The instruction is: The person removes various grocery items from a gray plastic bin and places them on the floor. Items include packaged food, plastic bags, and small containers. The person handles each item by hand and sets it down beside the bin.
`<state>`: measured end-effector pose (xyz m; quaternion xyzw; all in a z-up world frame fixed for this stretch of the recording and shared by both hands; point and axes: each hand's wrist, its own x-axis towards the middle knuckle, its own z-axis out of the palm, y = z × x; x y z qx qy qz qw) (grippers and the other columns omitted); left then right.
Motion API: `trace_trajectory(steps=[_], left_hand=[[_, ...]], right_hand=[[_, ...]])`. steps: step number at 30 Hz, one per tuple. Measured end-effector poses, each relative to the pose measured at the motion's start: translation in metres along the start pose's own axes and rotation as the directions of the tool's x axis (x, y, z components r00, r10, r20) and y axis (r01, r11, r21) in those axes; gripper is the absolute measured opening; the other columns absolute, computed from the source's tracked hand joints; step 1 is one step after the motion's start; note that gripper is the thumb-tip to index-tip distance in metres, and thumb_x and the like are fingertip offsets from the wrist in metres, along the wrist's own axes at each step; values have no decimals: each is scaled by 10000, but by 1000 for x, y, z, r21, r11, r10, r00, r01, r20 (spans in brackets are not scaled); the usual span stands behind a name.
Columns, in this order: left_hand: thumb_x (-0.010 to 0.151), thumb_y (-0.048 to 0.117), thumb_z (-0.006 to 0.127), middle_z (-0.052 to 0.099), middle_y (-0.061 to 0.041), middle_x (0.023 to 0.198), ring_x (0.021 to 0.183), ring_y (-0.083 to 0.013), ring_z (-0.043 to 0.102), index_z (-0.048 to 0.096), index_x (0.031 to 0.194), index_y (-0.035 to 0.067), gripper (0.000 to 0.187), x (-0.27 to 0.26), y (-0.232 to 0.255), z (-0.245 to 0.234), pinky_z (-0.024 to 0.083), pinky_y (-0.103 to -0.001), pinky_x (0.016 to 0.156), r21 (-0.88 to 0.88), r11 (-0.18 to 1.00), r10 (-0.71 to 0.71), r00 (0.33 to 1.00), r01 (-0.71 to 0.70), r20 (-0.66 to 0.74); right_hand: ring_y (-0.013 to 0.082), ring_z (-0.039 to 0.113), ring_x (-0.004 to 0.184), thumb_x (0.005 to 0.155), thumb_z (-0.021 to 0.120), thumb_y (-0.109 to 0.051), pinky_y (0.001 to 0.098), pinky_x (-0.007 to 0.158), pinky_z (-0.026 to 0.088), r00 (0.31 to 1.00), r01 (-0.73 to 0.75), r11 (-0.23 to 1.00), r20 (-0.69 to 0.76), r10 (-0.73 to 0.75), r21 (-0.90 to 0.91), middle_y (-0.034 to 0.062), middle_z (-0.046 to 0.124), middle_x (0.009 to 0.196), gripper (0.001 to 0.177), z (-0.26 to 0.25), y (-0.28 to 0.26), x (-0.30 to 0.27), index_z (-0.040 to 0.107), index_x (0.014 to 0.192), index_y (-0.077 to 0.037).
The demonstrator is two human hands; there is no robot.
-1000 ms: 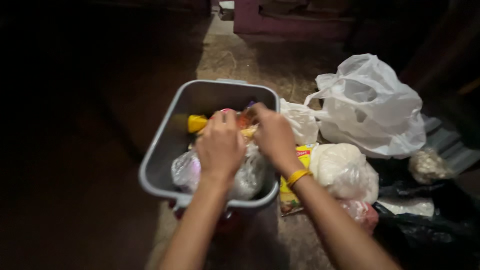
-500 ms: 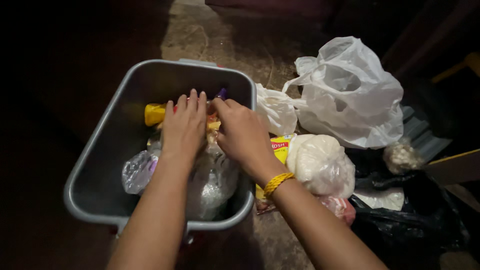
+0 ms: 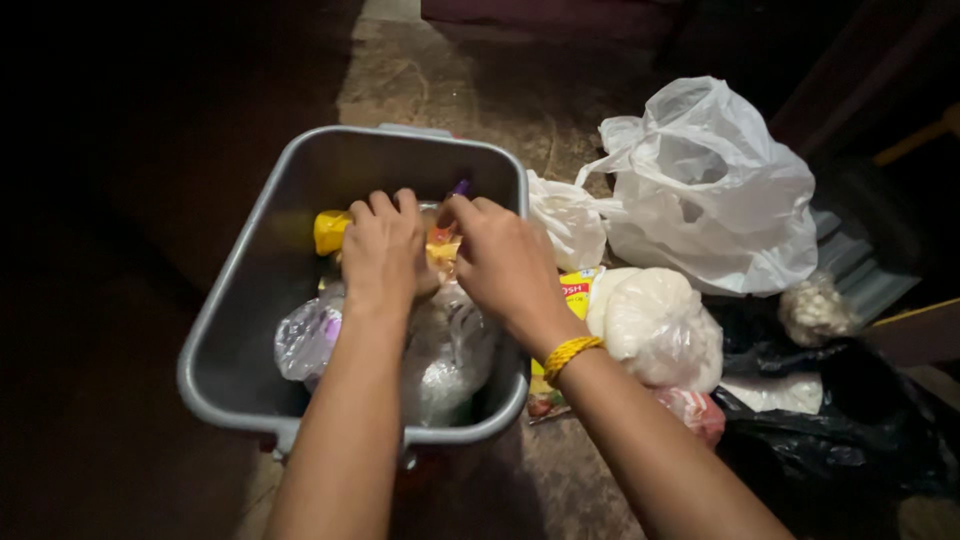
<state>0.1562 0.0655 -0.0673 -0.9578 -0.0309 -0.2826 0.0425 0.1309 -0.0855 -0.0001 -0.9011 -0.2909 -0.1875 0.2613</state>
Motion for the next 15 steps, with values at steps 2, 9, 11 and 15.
trace_trajectory(steps=[2,9,11,15], left_hand=[[639,230,792,635,-204,976,914,-373,637,580,1032,12,497,2,5,-17,574,-438,738,-176,984,-39,999,39,2],[817,177,707,624,-239,1054,976,-403,604,508,1302,-104,595,-2,15,-64,532,-480,826,-472,870,21,968,-142,-251],[824,161,700,618,-235,1069,984,-399,611,472,1342,-102,624,-4,15,-71,539,-470,834,-454,874,63,967,-173,-248],[804,137,716,610,-241,1087,998,-417,606,427,1396,-98,699,-12,18,-82,531,-484,818,-497,846,75,966,-194,-249]], right_hand=[[390,693,923,852,630,-97,510,748,535,1000,-22,1000,-7,22,14,135,729,1016,250,0,-1,0,636,1101,-119],[429,683,951,1007,539,-177,523,772,531,989,-20,991,-141,39,129,184,713,1127,283,-3,-4,-3,543,1275,-87],[433,681,955,1009,546,-186,524,775,529,989,-38,991,-139,56,130,184,713,1119,284,-1,-4,-2,542,1275,-87],[434,673,1001,990,585,-172,516,800,534,982,-30,980,-175,65,195,193,706,1121,283,0,0,-8,549,1258,-88]])
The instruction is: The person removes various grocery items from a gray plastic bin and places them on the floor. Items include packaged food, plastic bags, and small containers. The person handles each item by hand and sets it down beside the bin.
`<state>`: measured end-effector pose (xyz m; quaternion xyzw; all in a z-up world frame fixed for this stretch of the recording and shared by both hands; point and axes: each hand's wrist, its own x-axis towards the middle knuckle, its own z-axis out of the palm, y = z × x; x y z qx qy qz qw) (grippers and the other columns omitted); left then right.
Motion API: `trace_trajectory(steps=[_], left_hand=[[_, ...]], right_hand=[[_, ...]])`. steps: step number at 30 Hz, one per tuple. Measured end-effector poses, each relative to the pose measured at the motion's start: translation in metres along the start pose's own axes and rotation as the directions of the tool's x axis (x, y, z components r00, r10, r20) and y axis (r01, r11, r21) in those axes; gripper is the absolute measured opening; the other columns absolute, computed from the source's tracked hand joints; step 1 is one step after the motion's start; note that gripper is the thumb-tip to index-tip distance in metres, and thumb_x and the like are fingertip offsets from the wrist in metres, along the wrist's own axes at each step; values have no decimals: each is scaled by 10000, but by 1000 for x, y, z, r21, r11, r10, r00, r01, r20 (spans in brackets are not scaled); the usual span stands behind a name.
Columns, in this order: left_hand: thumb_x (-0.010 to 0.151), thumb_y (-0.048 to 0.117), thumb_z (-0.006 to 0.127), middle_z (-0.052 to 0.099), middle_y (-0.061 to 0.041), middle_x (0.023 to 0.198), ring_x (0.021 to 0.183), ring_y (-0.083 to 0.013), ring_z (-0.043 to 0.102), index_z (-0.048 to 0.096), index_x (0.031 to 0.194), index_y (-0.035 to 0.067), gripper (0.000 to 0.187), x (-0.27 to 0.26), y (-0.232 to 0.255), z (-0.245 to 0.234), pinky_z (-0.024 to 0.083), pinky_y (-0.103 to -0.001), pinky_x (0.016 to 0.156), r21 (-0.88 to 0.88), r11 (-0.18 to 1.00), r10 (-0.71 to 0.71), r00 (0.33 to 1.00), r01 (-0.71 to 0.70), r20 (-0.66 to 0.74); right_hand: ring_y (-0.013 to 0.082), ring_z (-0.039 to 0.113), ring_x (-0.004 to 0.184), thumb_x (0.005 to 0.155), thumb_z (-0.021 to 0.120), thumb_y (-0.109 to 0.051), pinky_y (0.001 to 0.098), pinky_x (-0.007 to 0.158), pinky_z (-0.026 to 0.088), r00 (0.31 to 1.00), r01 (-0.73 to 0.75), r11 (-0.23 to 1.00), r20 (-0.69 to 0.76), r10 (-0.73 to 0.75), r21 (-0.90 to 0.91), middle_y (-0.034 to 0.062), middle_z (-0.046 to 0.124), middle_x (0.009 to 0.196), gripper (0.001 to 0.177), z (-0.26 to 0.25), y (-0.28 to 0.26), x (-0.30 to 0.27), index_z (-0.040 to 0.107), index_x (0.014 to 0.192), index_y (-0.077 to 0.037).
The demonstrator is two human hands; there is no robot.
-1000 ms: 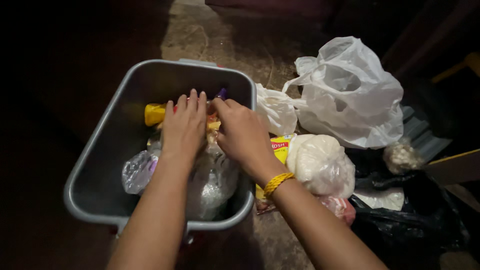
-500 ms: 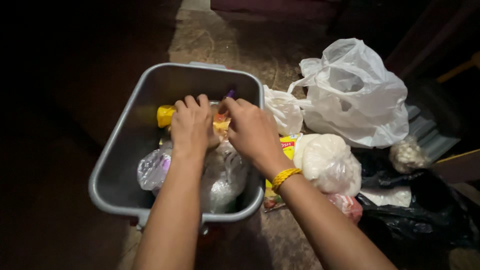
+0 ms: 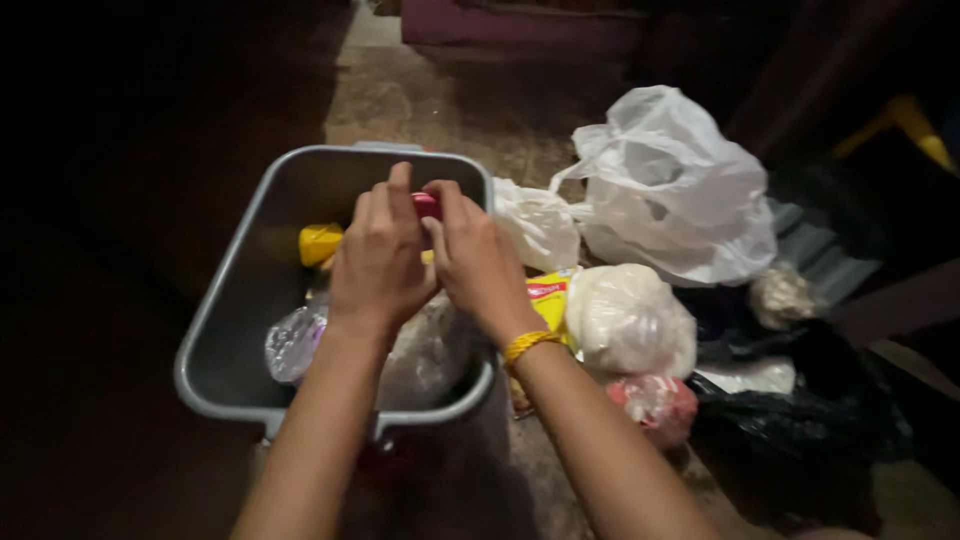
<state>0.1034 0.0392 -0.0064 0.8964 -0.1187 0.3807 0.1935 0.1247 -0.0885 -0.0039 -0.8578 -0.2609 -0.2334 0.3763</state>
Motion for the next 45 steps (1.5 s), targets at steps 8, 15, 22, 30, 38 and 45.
trace_trajectory(steps=[8,15,22,30,38,45], left_hand=[[796,116,753,617,-243,1186,1078,-426,607,432,1399,-43,701,-14,44,-22,517,-490,890,-18,1000,22,999,-23,-42],[813,89,754,631,-214,1194,1123,-397,611,499,1370,11,618,-25,90,-30,514,-461,939,-206,978,-6,999,14,37],[701,113,743,564,-273,1360,1203,-411,565,474,1353,-89,734,-33,146,44,461,-468,1032,-237,953,245,943,-191,227],[648,155,797,491,-277,1455,1245,-381,533,476,1344,-75,801,-58,187,130,442,-450,1034,-277,936,314,873,-218,373],[698,283,818,533,-185,1430,1267,-348,545,523,1329,-1,752,-82,177,185,457,-496,1035,-157,961,275,791,-226,547],[752,382,767,473,-194,1492,1293,-364,498,489,1385,-3,792,-109,171,202,425,-508,1026,-138,966,254,721,-218,645]], right_hand=[[423,666,1069,964,586,-98,485,862,545,985,-3,991,-171,26,134,200,670,1181,328,-20,-9,-31,552,1290,-86],[324,713,1061,994,599,-88,422,918,560,910,-64,943,-368,190,327,157,703,1160,289,-32,15,-65,580,1281,-65],[195,714,839,918,642,-149,341,648,597,724,-407,507,-70,686,760,70,701,1084,353,-80,122,-104,576,1260,-98],[208,719,773,959,542,-22,328,658,631,700,-504,544,-52,712,671,139,711,1023,348,-141,209,-139,526,1301,-82],[177,690,823,952,540,0,339,707,640,735,-578,552,91,672,601,82,697,1152,434,-126,258,-139,615,1365,-111],[422,625,1057,849,638,-41,454,938,520,938,-318,912,52,342,-259,239,605,1155,533,-130,268,-158,666,1358,-195]])
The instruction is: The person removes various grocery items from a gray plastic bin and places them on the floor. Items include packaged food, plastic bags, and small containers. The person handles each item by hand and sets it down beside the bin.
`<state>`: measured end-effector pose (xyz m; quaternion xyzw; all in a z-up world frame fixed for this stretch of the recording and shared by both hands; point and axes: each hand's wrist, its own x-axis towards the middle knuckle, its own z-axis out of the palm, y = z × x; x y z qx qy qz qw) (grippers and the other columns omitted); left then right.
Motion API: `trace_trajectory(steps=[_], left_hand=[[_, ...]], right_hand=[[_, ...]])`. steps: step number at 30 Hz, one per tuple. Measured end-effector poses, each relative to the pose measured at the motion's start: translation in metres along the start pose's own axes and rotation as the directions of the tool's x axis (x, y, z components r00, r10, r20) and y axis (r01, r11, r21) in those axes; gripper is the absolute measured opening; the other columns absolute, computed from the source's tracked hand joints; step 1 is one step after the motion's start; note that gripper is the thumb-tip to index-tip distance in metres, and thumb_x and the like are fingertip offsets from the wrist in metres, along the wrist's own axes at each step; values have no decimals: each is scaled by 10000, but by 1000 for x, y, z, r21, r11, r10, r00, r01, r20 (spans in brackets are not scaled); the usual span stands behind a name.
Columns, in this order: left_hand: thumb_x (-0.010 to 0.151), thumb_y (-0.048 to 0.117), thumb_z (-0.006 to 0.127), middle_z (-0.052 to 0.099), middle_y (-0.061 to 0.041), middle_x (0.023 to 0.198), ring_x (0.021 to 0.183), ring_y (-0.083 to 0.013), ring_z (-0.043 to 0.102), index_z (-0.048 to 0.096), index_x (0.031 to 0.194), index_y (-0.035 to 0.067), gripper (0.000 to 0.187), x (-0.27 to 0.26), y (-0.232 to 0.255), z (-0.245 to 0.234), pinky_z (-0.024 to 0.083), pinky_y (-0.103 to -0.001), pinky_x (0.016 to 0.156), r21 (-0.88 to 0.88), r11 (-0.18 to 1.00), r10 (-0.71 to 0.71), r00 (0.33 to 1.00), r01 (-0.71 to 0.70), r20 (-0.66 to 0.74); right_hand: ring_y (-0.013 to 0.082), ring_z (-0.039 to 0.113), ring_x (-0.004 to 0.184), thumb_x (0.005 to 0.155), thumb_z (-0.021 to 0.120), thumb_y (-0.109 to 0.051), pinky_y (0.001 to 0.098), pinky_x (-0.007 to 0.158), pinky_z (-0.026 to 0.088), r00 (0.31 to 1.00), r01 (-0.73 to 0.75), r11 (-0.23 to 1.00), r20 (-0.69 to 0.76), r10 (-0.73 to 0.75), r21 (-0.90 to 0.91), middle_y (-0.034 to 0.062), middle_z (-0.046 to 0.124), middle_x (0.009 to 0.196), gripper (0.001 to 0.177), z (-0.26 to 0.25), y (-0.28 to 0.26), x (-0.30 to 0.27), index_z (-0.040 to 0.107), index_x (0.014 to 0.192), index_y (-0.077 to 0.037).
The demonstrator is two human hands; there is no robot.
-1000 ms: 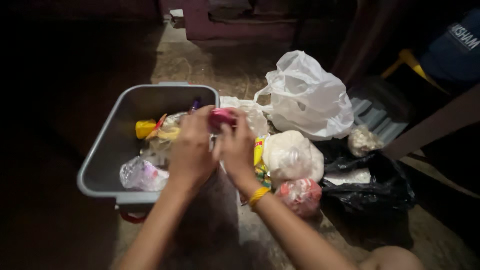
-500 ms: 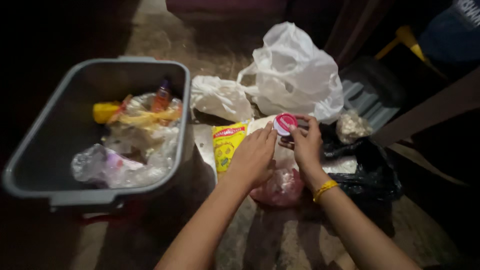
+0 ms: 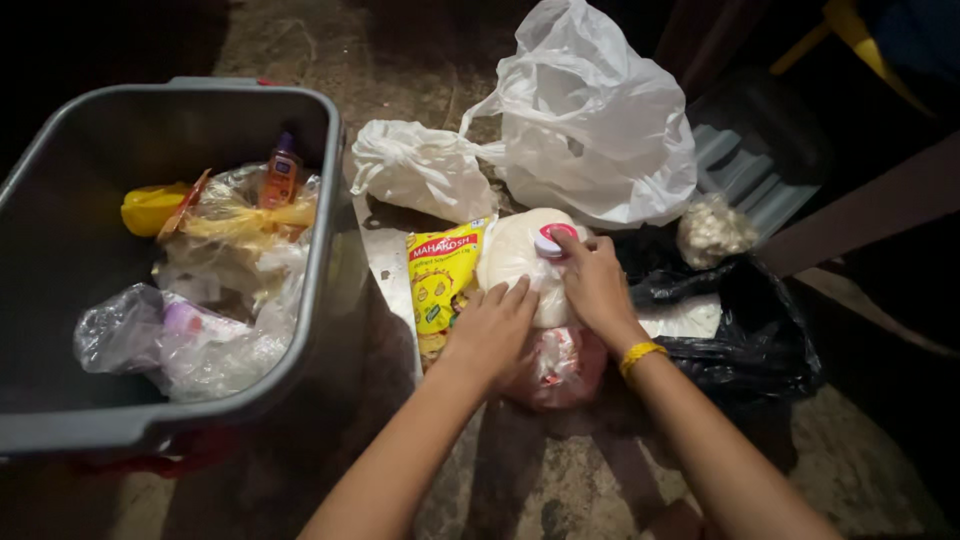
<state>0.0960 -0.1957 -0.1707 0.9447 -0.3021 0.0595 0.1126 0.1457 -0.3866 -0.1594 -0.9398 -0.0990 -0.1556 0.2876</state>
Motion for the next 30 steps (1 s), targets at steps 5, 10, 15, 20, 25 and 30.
trace_trajectory(steps=[5,10,15,20,25,30], left_hand=[[821,372,735,482,-188,1506,1320,-359,493,495,1401,8,725,-13,4,-15,410,-510,1069,34,999,32,997,-30,-65],[798,324,752,514,-182,1484,1312,-345,511,516,1383,4,707,-28,6,-49,411,-497,1073,63,995,80,987,-71,-142],[775,297,781,540,-207,1429,1275,-354,527,536,1331,-18,684,-48,18,-98,423,-482,1059,2,997,80,981,-81,-174],[685,273,799,558,-212,1398,1249,-356,534,554,1294,-33,724,-72,26,-150,420,-462,1038,116,992,81,959,-51,-272],[713,253,789,584,-191,1351,1268,-346,536,562,1285,-33,678,-97,26,-200,418,-450,1056,186,982,92,924,-23,-371],[700,240,785,584,-189,1364,1268,-339,534,559,1288,-27,684,-128,25,-248,414,-439,1051,226,974,67,923,22,-379]], right_hand=[[431,612,1083,827,635,-51,464,937,509,998,-55,997,2,55,-53,240,544,1263,566,-24,-19,-7,644,1365,-224],[415,629,1088,875,605,-62,454,933,517,998,-28,999,-49,28,18,216,540,1298,544,-41,-51,-9,618,1394,-226],[411,627,1116,862,645,-82,451,927,525,996,67,997,-69,-64,39,218,509,1351,526,-58,-92,-9,600,1376,-185],[320,688,1069,867,635,-102,431,896,547,998,65,993,-25,-62,103,165,499,1372,509,-90,-135,-13,573,1363,-200],[320,687,1063,863,630,-79,425,908,551,983,176,978,-79,-168,110,154,497,1381,512,-131,-173,-15,582,1358,-203],[290,694,1085,869,622,-89,416,884,561,985,162,984,-77,-156,80,111,506,1373,488,-169,-212,-21,582,1338,-219]])
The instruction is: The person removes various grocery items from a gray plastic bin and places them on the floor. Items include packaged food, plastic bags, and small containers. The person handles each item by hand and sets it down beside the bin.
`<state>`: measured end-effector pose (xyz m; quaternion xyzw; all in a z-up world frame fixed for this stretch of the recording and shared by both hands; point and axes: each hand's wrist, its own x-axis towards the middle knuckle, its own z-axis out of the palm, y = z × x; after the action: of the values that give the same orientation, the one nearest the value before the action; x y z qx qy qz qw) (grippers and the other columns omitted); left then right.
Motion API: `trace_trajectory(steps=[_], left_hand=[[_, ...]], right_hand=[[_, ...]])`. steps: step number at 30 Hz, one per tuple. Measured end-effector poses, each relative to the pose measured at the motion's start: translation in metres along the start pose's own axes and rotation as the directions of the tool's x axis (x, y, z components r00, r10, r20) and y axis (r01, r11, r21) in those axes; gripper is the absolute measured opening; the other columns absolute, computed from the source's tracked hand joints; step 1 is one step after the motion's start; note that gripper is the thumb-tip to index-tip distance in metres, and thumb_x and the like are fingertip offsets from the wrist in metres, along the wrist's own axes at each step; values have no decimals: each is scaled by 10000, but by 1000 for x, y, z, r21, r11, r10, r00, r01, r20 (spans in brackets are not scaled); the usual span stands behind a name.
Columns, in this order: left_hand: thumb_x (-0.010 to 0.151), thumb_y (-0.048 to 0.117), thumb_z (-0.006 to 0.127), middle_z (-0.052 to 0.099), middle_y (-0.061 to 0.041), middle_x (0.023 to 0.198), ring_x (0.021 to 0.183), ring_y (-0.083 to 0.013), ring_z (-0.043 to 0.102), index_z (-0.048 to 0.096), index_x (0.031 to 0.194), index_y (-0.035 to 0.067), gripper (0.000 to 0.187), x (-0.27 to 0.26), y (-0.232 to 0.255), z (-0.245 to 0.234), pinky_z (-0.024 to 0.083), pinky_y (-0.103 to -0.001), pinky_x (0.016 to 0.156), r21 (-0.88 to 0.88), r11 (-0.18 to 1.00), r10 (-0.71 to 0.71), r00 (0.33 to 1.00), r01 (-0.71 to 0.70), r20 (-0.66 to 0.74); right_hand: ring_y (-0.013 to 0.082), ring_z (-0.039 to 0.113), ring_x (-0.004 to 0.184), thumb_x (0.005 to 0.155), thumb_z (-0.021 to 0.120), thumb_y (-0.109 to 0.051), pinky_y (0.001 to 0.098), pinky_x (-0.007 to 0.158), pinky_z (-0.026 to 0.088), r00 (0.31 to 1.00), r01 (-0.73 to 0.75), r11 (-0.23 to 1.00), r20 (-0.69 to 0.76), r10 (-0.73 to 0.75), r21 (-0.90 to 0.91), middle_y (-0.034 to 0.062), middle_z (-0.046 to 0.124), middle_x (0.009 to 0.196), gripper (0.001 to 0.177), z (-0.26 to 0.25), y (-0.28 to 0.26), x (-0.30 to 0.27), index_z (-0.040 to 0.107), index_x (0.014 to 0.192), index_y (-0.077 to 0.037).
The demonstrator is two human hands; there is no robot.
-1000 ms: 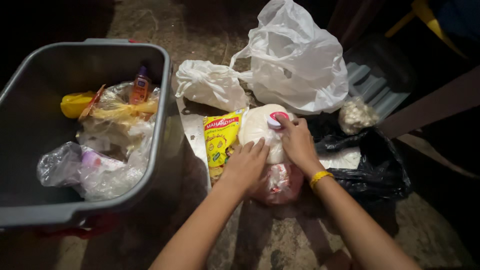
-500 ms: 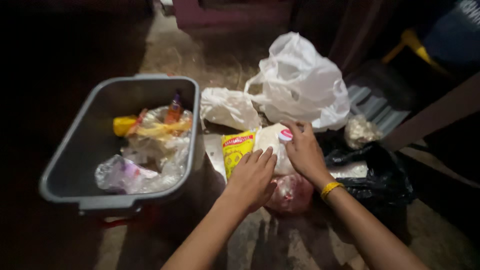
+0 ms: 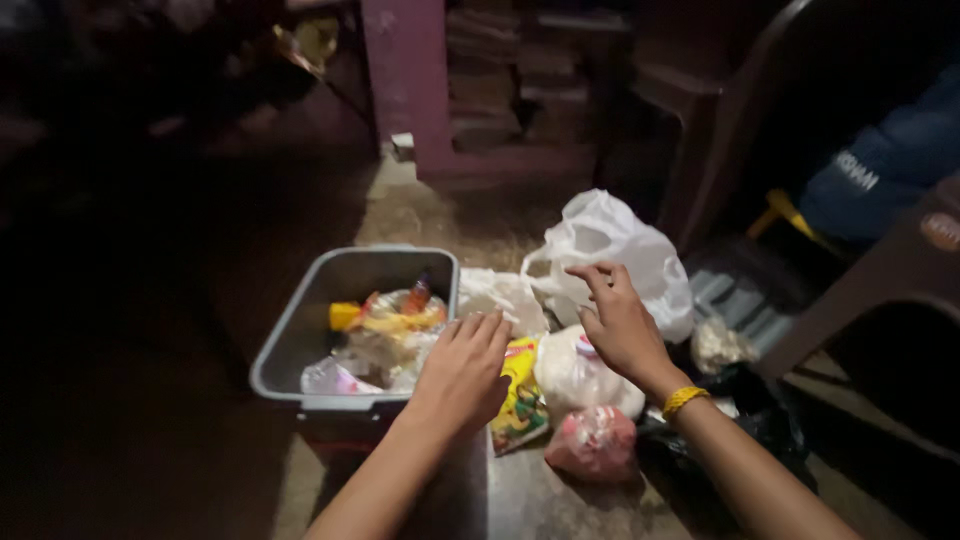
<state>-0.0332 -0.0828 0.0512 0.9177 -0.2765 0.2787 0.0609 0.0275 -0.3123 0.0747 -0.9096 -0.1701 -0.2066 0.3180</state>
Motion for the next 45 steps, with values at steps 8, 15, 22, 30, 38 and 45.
trace_trajectory(steps=[8,15,22,30,38,45], left_hand=[[765,338,784,530,-184,1442,1333,-323,487,520,1352,-15,734,-23,-29,-72,391,-452,1089,151,986,-82,991,66,102],[782,425,773,459,-178,1534,1383,-355,453,456,1457,2,857,-60,-60,-135,373,-438,1079,265,964,-139,885,18,444],[895,522,677,418,-107,1587,1383,-271,452,500,1421,84,707,-87,-87,-182,408,-399,1121,356,929,-328,667,100,669],[930,424,668,608,-98,1325,1230,-267,603,591,1189,44,466,-88,-87,-174,516,-415,982,326,922,-143,601,-207,787],[920,359,676,628,-139,1231,1163,-303,611,609,1167,19,425,-93,-67,-151,500,-445,938,281,932,-117,544,-230,831],[800,256,709,625,-145,1242,1130,-298,615,629,1124,21,408,-80,-109,-90,496,-440,911,225,923,74,718,-312,692]], right_hand=[[322,670,1062,864,664,-144,425,865,549,982,189,982,10,-188,-25,83,538,1357,434,-38,-50,-1,607,1290,-205],[272,689,1017,855,691,-206,405,857,550,960,152,986,248,-131,-68,23,518,1382,429,-67,-56,-7,611,1274,-250],[270,674,1052,843,705,-182,390,862,550,897,342,939,313,-312,-44,47,514,1387,452,-80,-21,13,606,1285,-196],[256,676,1069,871,683,-179,395,876,551,850,368,906,471,-236,-210,14,528,1390,488,-83,0,34,586,1346,-236],[215,641,1152,886,704,-255,367,885,572,822,330,871,565,-75,-364,-25,478,1437,535,-101,-21,23,543,1395,-292],[182,650,1151,882,720,-310,333,910,579,770,264,916,638,-11,-303,-43,462,1499,559,-98,-51,-6,553,1415,-310]])
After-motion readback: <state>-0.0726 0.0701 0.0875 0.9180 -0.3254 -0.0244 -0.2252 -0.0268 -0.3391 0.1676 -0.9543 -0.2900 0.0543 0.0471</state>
